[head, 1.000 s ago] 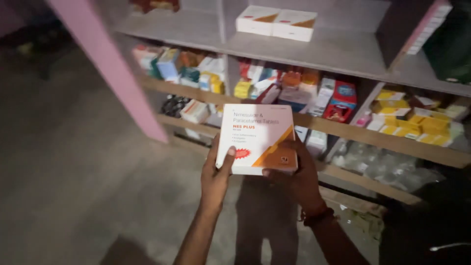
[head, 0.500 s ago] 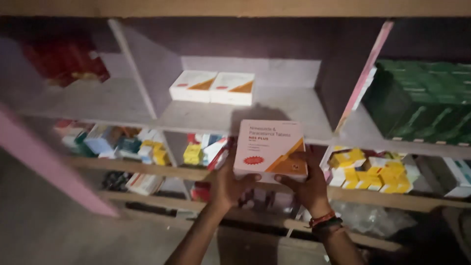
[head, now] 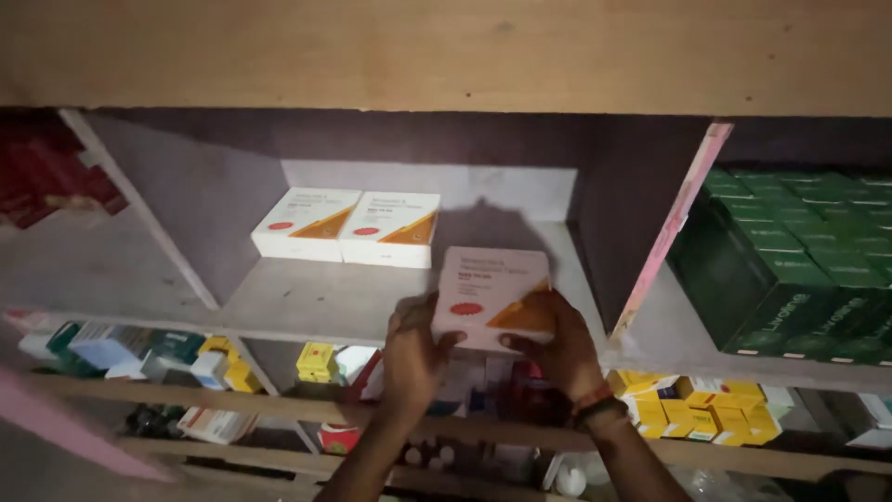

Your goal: The person restocks medicine boxes by picking them up from a table by hand and placing them onto shelves.

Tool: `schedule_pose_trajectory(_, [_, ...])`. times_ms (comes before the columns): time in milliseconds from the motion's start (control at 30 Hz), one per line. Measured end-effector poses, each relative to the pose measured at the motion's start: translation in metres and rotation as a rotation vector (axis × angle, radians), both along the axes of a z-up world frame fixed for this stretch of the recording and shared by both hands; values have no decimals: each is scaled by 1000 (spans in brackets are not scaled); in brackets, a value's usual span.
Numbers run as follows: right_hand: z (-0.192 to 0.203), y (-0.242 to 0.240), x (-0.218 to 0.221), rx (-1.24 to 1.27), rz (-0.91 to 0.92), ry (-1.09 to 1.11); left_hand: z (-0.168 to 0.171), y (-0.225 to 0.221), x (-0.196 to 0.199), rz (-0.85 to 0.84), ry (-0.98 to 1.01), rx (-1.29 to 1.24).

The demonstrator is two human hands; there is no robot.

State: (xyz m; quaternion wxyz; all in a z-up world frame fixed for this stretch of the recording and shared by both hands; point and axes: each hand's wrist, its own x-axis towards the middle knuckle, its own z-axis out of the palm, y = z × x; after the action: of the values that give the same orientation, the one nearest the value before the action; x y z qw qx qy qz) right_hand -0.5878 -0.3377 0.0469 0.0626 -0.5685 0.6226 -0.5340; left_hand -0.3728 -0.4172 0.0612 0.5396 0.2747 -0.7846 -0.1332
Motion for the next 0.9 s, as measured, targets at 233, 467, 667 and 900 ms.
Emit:
schedule_pose_trajectory(233, [10, -64, 0, -47, -251, 360, -31, -70, -24, 286, -194, -54])
schedule_pose_trajectory(467, [4, -112, -10, 19, -331, 241, -25, -74, -11, 76, -74, -72])
schedule_pose_trajectory(667, [-11, -141, -33, -6, -381, 332, -13, -63, 1, 118, -105, -62])
schedule_pose_trajectory(900, [-16, -143, -45, -127, -226, 289, -5, -23, 28, 176, -53, 92])
